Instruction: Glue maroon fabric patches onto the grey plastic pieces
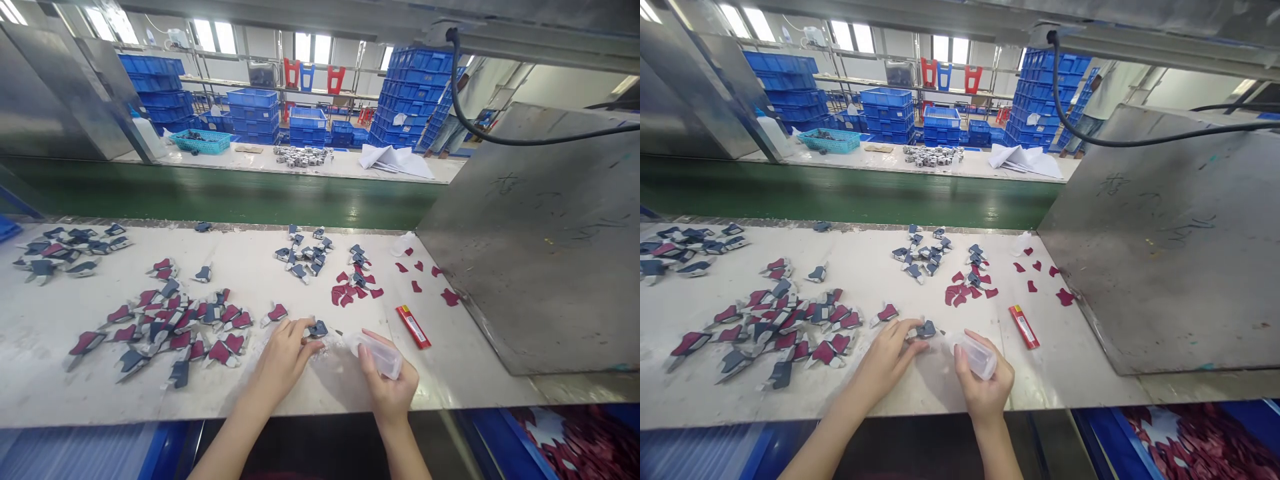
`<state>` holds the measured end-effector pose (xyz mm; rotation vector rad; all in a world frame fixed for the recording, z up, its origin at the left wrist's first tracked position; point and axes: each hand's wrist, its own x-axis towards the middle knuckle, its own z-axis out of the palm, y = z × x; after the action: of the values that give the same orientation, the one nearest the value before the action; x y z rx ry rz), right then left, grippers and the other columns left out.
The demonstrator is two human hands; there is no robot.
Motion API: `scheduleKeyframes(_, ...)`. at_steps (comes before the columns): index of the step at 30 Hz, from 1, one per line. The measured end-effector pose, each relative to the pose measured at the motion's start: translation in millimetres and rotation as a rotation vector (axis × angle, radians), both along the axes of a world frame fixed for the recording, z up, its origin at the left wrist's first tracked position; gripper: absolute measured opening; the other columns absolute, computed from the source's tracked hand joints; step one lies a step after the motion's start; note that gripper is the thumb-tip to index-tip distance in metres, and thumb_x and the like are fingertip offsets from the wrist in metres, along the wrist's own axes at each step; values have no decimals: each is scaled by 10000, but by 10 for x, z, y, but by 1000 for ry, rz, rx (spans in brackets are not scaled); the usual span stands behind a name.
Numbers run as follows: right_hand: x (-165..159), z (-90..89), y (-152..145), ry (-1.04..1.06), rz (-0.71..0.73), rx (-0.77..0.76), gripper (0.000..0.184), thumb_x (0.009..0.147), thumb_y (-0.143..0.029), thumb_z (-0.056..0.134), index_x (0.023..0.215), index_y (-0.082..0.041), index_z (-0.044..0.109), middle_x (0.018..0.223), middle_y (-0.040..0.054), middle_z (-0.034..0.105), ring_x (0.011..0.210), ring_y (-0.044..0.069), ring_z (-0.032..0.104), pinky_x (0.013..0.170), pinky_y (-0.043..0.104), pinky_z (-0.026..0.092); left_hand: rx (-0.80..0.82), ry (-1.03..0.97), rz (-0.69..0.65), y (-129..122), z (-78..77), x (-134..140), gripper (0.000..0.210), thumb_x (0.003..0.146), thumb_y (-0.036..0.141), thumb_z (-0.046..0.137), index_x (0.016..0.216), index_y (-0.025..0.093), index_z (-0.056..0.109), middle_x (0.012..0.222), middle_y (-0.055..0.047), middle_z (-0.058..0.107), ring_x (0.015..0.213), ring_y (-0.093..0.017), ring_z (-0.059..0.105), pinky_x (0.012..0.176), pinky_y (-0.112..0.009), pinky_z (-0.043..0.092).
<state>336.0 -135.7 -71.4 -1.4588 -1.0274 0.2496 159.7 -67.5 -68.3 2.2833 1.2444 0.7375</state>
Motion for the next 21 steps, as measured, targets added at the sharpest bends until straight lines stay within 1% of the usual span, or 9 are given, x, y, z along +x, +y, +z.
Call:
scheduleKeyframes(2,-80,35,33,0,39,-18,233,785,-370,711,883,-160,731,772,83,739,640,218,691,560,306,554,-20,-57,-15,10,-29,-24,178,923,192,574,1098,222,572,1002,-57,686,922,-232,646,792,-378,540)
scheduleKeyframes(5,-134,65,68,-33,92,-11,216,783,-362,710,876,-168,735,746,78,733,616,211,681,560,312,554,-14,-79,-4,15,-97,-29,154,908,137,566,1041,215,577,965,-49,687,943,-241,627,799,-392,533)
scheduleKeyframes(9,-122,68,82,-32,98,-23,201,794,-350,705,874,-170,742,756,79,739,633,219,692,581,318,565,2,-67,1,21,-157,-8,145,897,134,579,1020,210,569,958,-53,683,922,-246,617,792,-407,530)
scheduleKeyframes(13,-112,55,85,-32,105,-34,205,798,-342,708,892,-163,743,793,94,747,679,231,706,611,325,571,9,-61,0,27,-155,3,151,896,123,574,1020,209,566,974,-53,688,932,-247,613,802,-412,526)
scheduleKeyframes(21,-91,16,114,-78,143,-43,189,815,-312,697,916,-159,743,807,93,756,681,228,717,625,324,582,34,-45,12,26,-163,4,158,880,119,601,1005,209,565,953,-51,692,905,-250,623,781,-403,526)
